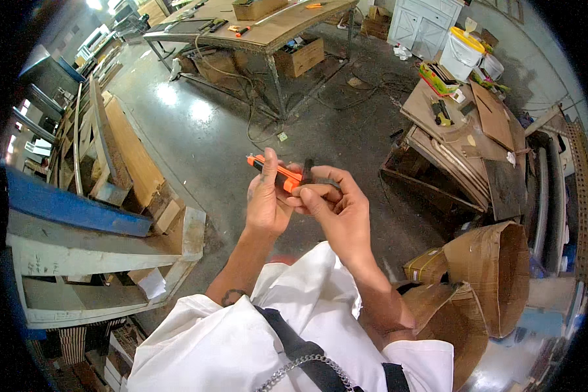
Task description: The person uses a utility knife to score and cut a large black sheet of material on a workbench. They walk through a cluttered workshop to retrieve a replacement blade, change the blade in the knife, and then resume cutting the material.
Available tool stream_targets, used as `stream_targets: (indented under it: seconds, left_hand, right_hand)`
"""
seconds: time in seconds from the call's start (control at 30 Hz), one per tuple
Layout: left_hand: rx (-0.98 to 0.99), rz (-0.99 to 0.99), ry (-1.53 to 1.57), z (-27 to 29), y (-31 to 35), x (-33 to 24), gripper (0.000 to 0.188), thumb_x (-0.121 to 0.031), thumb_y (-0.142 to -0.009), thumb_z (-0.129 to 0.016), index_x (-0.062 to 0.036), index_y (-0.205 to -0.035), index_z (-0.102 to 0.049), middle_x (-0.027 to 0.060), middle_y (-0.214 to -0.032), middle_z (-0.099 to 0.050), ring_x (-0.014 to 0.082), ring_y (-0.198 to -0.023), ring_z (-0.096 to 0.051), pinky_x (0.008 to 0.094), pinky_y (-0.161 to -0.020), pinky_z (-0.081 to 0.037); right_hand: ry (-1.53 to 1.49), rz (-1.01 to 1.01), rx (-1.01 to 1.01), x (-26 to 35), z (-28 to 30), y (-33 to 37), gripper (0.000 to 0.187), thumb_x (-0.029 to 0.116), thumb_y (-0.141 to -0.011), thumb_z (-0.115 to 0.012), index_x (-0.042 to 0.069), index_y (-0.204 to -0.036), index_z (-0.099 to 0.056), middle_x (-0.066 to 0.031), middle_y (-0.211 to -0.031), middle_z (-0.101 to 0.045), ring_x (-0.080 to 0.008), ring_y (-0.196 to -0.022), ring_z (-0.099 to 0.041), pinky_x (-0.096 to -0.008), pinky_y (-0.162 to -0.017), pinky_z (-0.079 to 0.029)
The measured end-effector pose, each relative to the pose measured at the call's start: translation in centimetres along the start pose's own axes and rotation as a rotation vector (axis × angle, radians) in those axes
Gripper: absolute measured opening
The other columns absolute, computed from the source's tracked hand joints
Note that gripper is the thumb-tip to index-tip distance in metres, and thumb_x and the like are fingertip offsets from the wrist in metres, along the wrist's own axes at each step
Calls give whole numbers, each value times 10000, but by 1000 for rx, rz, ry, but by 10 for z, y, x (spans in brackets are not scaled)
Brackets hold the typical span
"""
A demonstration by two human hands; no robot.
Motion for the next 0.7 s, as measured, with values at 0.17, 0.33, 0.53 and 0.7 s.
stream_targets:
  seconds: [0.17,0.33,0.53,0.7]
  left_hand:
    - [128,52,98,-44,-74,-3,402,-427,-964,-625,-43,-1002,-512,109,-906,-638,189,-772,-654,317,-693,-569]
    - [277,136,-17,-50,-142,-8,372,-401,-981,-608,-40,-996,-515,102,-896,-642,184,-794,-665,314,-689,-570]
    - [279,191,-27,-58,-220,-35,465,-467,-948,-630,-27,-1006,-489,107,-886,-633,228,-841,-690,328,-715,-584]
    - [235,245,79,-59,-263,-65,508,-510,-898,-658,-39,-1006,-502,111,-900,-643,315,-937,-705,392,-782,-630]
  right_hand:
    - [-218,-108,-14,-8,23,-83,418,61,-973,-591,-25,-1342,-414,-159,-922,-712,-217,-807,-729,-306,-697,-608]
    - [-42,-148,-11,-2,26,-151,343,78,-968,-610,-1,-1285,-504,-142,-845,-704,-207,-713,-718,-308,-633,-602]
    - [-4,-94,-53,-5,15,-220,275,125,-989,-599,-3,-1223,-532,-170,-854,-700,-209,-709,-714,-307,-623,-600]
    - [-4,137,-132,1,-16,-246,248,101,-1002,-567,-8,-1203,-469,-209,-964,-688,-227,-782,-718,-324,-668,-605]
Point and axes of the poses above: each hand's wrist, its own y-axis away from the middle knuckle, its own z-axis out of the back of the hand, x = y × z, the point moved 8 cm from there along -y, towards the middle knuckle
